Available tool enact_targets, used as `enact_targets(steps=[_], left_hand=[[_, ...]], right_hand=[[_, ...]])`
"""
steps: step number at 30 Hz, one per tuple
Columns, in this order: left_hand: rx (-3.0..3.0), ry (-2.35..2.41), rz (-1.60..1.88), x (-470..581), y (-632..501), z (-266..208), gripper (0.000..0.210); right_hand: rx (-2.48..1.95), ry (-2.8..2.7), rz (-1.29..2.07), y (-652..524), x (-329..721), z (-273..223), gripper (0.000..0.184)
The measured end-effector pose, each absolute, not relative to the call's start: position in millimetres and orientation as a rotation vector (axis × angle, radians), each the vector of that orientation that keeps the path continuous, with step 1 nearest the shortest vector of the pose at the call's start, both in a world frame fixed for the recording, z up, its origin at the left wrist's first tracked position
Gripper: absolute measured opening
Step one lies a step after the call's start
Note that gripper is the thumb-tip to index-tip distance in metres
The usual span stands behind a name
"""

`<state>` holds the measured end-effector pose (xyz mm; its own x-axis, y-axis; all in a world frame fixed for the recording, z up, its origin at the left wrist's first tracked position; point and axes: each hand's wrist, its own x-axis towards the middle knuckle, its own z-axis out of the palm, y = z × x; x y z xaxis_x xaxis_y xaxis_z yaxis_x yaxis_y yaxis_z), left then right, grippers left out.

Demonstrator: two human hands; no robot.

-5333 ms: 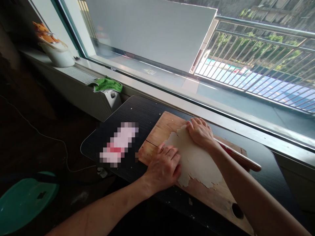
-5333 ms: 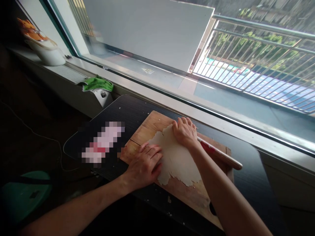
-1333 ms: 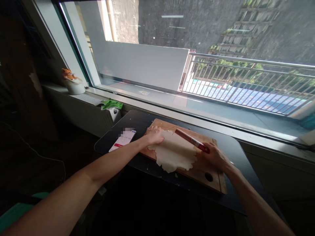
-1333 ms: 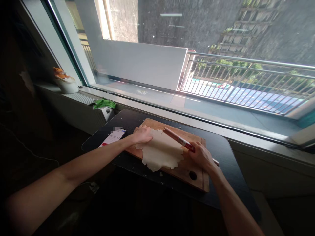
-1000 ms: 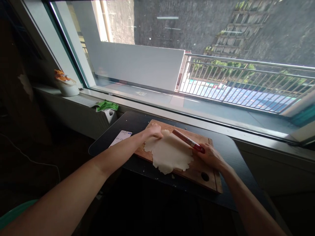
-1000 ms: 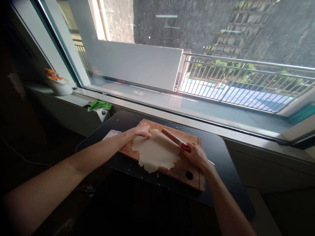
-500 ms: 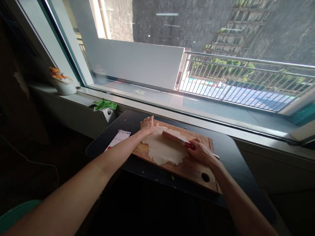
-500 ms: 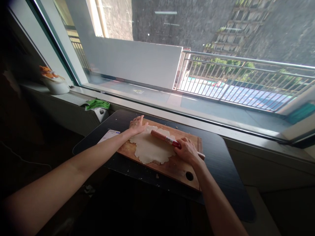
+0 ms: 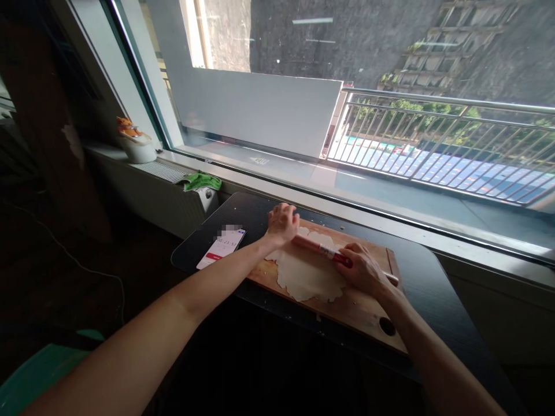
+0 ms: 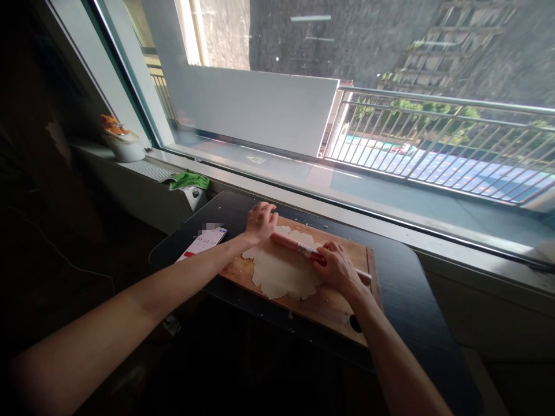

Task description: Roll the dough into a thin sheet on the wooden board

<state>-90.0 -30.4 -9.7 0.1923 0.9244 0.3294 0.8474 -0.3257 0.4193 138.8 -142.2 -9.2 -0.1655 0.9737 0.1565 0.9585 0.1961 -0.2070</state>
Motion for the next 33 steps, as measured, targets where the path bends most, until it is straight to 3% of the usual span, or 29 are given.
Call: enact_targets(steps=[4, 7, 16, 22, 29, 33], left_hand=[[2.568, 1.318, 0.379, -50.9, -44.7, 5.4, 0.037], [2.567, 1.301, 0.17, -43.0, -62.5, -1.9, 0.053], [2.712, 1.201, 0.418, -50.1, -62.9, -21.1, 0.052], [2.477, 1.387, 0.143, -25.9, -23.3, -9.2, 0.055], [2.63, 1.167, 0.192, -51.3, -55.8, -13.6, 0.061], [2.544, 1.301, 0.127, -28.3, -18.0, -4.3, 0.063]], right_hand=[[-1.884, -2.099, 0.269, -131.7, 128.6, -1.7, 0.032], [-2.11, -1.83, 0.158, -128.1, 132.2, -3.2, 0.037], [-2.212, -1.797, -0.064, -120.5, 134.8, -27.2, 0.042], [-2.387, -1.677, 0.104, -91.0, 144.4, -17.8, 0.051], [-2.047, -1.969, -0.25, -126.4, 140.9, -38.2, 0.041], [-2.307, -1.766, -0.09, -83.5, 149.1, -25.0, 0.049]])
